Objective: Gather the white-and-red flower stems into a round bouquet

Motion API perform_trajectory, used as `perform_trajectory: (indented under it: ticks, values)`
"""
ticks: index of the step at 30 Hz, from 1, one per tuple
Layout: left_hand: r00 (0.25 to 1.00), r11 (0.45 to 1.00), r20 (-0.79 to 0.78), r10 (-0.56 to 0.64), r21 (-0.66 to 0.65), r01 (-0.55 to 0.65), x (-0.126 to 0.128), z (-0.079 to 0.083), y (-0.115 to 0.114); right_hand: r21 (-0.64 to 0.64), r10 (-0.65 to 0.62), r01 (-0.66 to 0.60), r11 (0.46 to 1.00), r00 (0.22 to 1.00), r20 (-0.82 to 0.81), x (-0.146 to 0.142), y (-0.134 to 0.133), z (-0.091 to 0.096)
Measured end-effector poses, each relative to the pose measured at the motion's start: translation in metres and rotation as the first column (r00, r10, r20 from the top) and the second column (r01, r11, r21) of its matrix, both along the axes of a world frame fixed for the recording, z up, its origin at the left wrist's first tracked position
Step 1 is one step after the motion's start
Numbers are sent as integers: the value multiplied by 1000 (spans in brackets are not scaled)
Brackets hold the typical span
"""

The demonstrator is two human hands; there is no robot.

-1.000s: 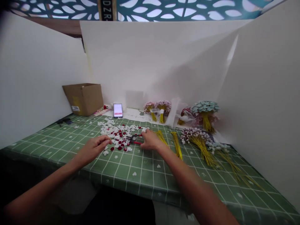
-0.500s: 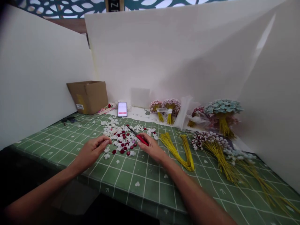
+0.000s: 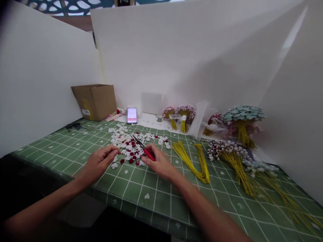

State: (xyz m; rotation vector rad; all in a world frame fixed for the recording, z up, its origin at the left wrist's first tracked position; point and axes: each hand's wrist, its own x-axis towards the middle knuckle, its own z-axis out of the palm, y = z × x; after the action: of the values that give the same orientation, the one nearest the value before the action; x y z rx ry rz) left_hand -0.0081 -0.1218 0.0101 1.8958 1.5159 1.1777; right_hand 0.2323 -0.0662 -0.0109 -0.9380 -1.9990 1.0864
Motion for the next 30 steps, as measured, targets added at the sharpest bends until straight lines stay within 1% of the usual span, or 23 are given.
perform_trajectory:
  ticks: [3,8,14,23,30]
  values:
    - [1000,1000,-10,9,14,-9,2,-1,-1,15,14,-14,1000,1000,-4,-1,-1,-1]
    - [997,999,-64,30,43,-28,3,-3,-2,-15,5,-6,1000,1000,-14,-3,-2,0]
    - [990,999,-138,26,36,-21,4,-5,-2,-26,-11,10,1000,999,-32,-5,-4,0]
    - [996,999,-83,34,22,-32,3,-4,-2,-69,-9,5,998,998,-63,-5,-4,0]
    - [992,999,-128,16,-25,-19,6,-2,-4,-65,-25,19,998,996,-83,-7,-5,0]
